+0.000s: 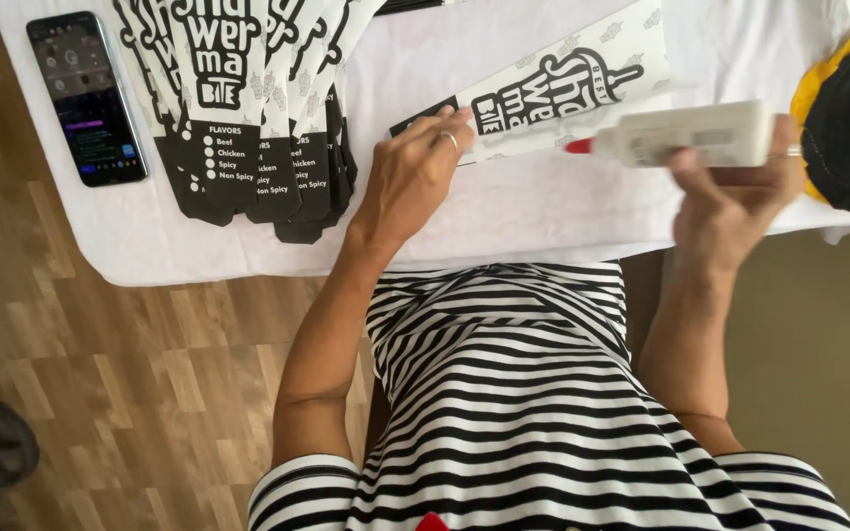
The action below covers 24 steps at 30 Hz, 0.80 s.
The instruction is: The person applies glue to paper labels and presses them onto sheets of paper.
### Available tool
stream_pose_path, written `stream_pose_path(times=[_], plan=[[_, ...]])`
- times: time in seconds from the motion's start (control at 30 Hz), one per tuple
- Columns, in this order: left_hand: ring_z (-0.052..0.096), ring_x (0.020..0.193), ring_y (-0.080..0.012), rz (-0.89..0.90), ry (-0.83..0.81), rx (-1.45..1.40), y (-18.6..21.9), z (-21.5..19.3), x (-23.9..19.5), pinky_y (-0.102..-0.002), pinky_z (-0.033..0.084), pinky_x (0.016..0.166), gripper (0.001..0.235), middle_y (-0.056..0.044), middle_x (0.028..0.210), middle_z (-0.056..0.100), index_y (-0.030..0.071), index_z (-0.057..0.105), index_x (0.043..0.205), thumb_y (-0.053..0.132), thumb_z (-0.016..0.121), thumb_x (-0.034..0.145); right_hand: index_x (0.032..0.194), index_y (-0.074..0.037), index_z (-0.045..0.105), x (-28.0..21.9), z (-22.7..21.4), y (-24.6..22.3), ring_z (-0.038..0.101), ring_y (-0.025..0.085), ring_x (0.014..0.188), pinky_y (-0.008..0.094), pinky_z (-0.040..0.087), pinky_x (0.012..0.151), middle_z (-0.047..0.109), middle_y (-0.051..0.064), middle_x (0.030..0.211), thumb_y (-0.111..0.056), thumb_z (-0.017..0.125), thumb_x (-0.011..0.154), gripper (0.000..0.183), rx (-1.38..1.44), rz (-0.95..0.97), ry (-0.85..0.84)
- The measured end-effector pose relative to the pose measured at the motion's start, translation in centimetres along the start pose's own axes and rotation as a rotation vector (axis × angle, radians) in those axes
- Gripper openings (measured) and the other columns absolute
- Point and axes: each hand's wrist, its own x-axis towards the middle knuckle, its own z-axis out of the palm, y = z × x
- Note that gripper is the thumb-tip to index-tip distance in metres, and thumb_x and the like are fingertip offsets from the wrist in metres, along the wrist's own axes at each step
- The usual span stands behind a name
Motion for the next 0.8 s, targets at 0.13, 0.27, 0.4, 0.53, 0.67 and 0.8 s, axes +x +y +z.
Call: stream_pose_path(times=[0.13,0.27,0.4,0.53,0.67,0.8], plan=[[0.07,0.074,-0.0223,-0.036,0.018,0.02,-0.8,0.0,0.3,-0.037,0.057,0.054,0.007,-0.008,0.087,0.072,0.0,0.062,0.11,0.004,0.062,0.105,0.112,-0.004,0.052,-0.6,4.2,-1.1,0.065,0.03,0.11,0.04,0.063,0.088,0.062,0.013,0.111,-0.001,0.081,0.089,0.038,0.002,-0.014,-0.184],[0.066,0.066,-0.0211,-0.07,0.002,-0.004,-0.8,-0.3,0.6,-0.036,0.05,0.05,0.015,-0.004,0.099,0.078,-0.002,0.059,0.093,0.006,0.058,0.105,0.11,0.003,0.055,-0.6,5.3,-1.2,0.062,0.025,0.091,0.035,0.055,0.072,0.062,0.014,0.099,0.002,0.089,0.091,0.039,-0.247,-0.049,-0.181],[0.069,0.07,-0.0225,-0.092,-0.027,-0.016,-1.0,-0.4,0.7,-0.037,0.052,0.052,0.009,-0.006,0.096,0.078,0.001,0.06,0.104,0.008,0.057,0.106,0.108,0.013,0.064,0.4,2.0,-0.5,0.067,0.033,0.099,0.047,0.064,0.073,0.062,0.015,0.104,0.003,0.093,0.092,0.035,-0.265,-0.081,-0.061],[0.072,0.068,-0.0214,-0.097,-0.038,-0.026,-0.9,-0.7,0.9,-0.036,0.053,0.051,0.01,-0.008,0.094,0.079,0.0,0.061,0.104,0.009,0.057,0.107,0.106,0.005,0.053,2.0,-2.3,-1.2,0.061,0.032,0.097,0.047,0.058,0.078,0.06,0.019,0.102,0.011,0.093,0.088,0.045,-0.27,-0.121,0.039],[0.071,0.07,-0.0237,-0.11,-0.054,-0.057,-0.9,-0.9,1.0,-0.039,0.051,0.053,0.009,-0.007,0.097,0.079,0.002,0.061,0.105,0.009,0.055,0.107,0.122,0.012,0.057,2.8,-4.6,-2.3,0.061,0.042,0.109,0.06,0.061,0.093,0.06,0.026,0.112,0.018,0.08,0.096,0.035,-0.263,-0.179,0.118],[0.072,0.072,-0.0253,-0.128,-0.078,-0.064,-1.1,-1.0,0.9,-0.04,0.05,0.054,0.011,-0.006,0.102,0.08,0.003,0.058,0.103,0.012,0.052,0.108,0.127,0.014,0.058,2.9,-4.5,-2.6,0.066,0.047,0.122,0.07,0.068,0.101,0.063,0.029,0.123,0.026,0.069,0.096,0.035,-0.232,-0.178,0.076]])
